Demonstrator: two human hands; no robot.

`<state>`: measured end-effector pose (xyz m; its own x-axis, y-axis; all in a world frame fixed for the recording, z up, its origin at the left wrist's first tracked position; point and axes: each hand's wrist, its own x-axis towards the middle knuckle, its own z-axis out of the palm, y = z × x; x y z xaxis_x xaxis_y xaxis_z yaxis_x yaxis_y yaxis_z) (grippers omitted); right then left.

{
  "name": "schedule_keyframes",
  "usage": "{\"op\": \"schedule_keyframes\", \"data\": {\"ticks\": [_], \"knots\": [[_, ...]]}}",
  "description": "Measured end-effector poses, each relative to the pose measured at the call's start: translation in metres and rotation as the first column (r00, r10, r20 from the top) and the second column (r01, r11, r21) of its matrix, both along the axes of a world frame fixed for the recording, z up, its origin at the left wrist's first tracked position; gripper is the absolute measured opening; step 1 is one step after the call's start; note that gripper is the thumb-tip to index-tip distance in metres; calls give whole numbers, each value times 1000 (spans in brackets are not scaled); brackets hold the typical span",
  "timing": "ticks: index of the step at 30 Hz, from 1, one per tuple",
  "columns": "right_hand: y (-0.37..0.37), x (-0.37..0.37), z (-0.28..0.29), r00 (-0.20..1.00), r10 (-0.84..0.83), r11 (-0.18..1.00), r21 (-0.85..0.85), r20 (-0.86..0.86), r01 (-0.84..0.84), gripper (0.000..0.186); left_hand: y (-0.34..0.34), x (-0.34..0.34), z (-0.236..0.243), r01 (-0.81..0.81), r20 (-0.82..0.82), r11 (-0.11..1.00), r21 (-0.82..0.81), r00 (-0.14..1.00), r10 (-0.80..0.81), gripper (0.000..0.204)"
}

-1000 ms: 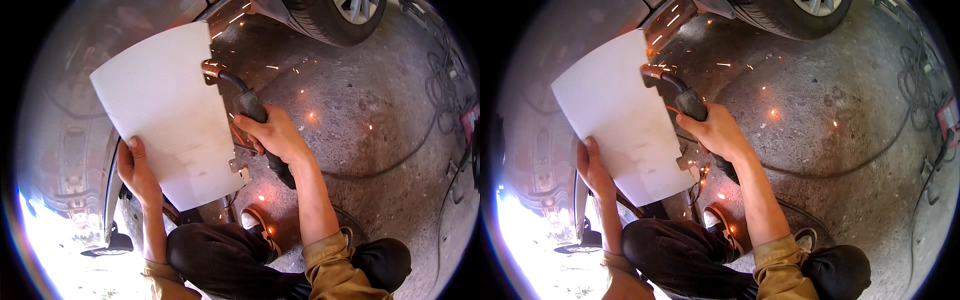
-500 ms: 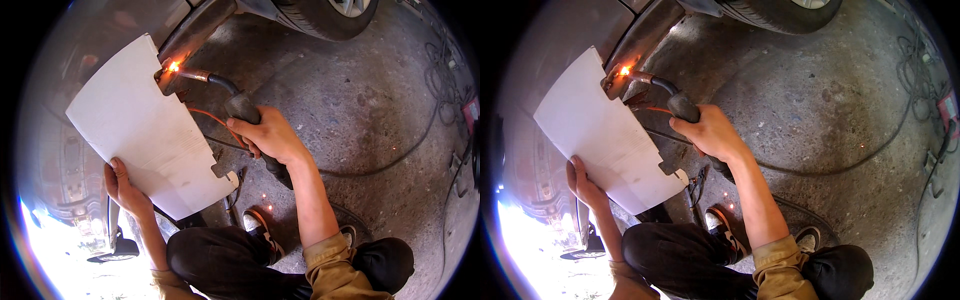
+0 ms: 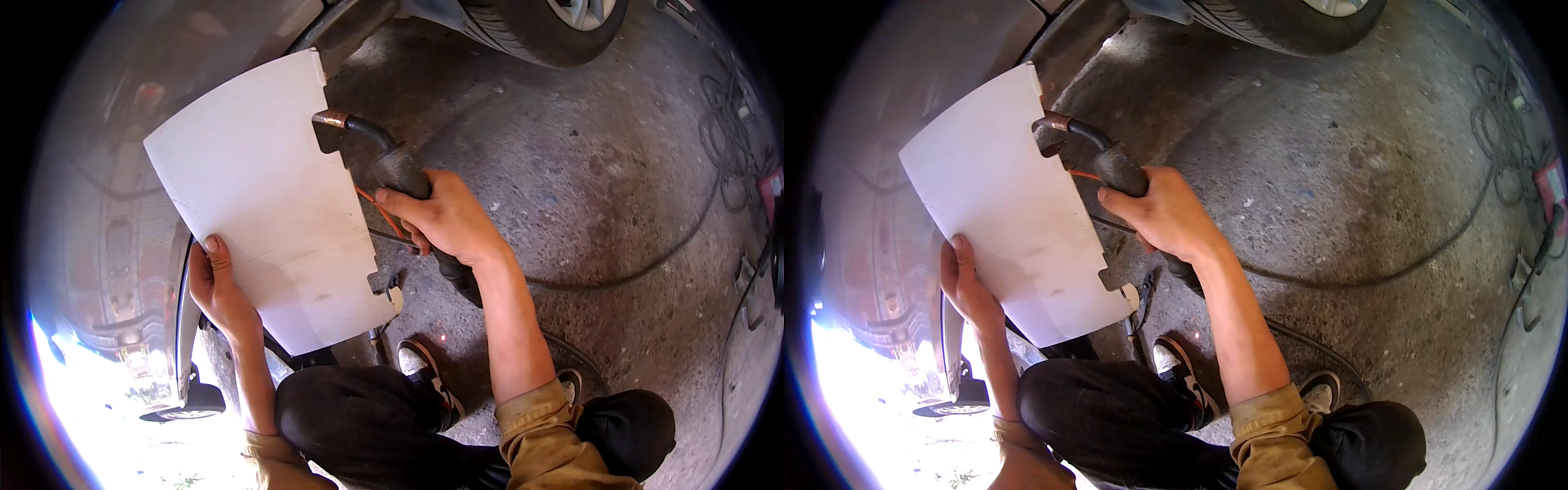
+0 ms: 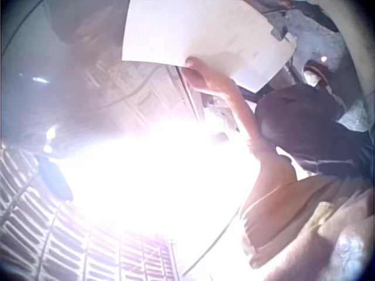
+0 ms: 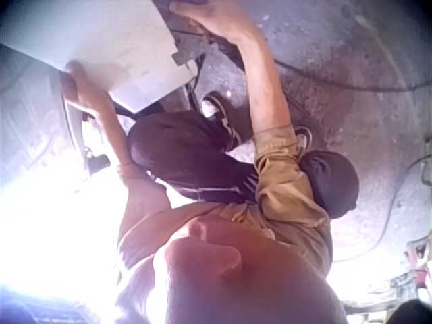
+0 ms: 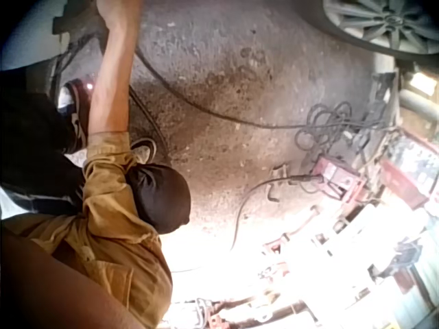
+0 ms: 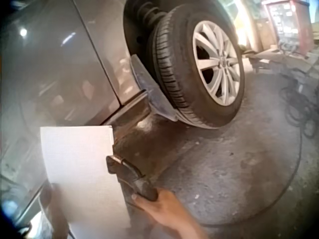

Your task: The person welds a white metal panel onto the lower side of a car's body using a handheld welding torch. They hold the panel in place with one hand while operating the torch with the other, creating sparks and smoke as they secure the piece.

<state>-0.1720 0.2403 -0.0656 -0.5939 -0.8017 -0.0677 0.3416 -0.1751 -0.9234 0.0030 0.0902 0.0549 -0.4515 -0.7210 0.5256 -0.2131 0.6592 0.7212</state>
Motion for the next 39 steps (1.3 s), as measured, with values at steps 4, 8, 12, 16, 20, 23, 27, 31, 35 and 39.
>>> {"op": "schedule_keyframes", "data": {"ticks": [4, 8, 12, 16, 20, 23, 27, 31, 35, 39], "knots": [[-1, -1, 0, 1000, 8, 1000, -1, -1, -8, 36, -1, -1, -2, -7, 14, 1000, -11, 1000, 7, 34], [1, -1, 6, 1000, 18, 1000, -3, 5, -18, 35, 1, -3, 0, -19, 29, 999, -50, 999, 20, 34], [1, -2, 2, 1000, 25, 1000, 9, -8, -25, 34, 5, -6, -2, -27, 22, 999, -45, 999, 28, 36], [2, -3, 3, 998, 42, 998, 36, 40, -44, 29, -2, -1, -2, -13, 38, 1000, -16, 999, 13, 36], [-3, -2, -2, 1000, 21, 1000, -23, 6, -21, 30, 7, -11, -3, -27, -16, 997, -67, 1000, 26, 36], [2, -1, 2, 1000, 3, 999, 45, -19, -2, 30, -10, 4, 0, -12, 110, 1000, -27, 994, 15, 35], [0, -1, 1, 1000, -7, 1000, -11, -14, 7, 32, -6, 0, -3, -8, 73, 1000, -5, 997, 8, 34], [-3, -2, -2, 997, 0, 1000, -7, -75, 0, 31, 2, -5, -2, -12, 71, 1000, -28, 997, 14, 36], [2, -3, 2, 999, 24, 997, 73, -34, -22, 33, -1, -5, -4, -27, 67, 999, -41, 997, 29, 37], [3, -2, 0, 999, 42, 997, 60, -15, -41, 32, 1, -8, -2, -23, 44, 999, -46, 999, 25, 36]]}}
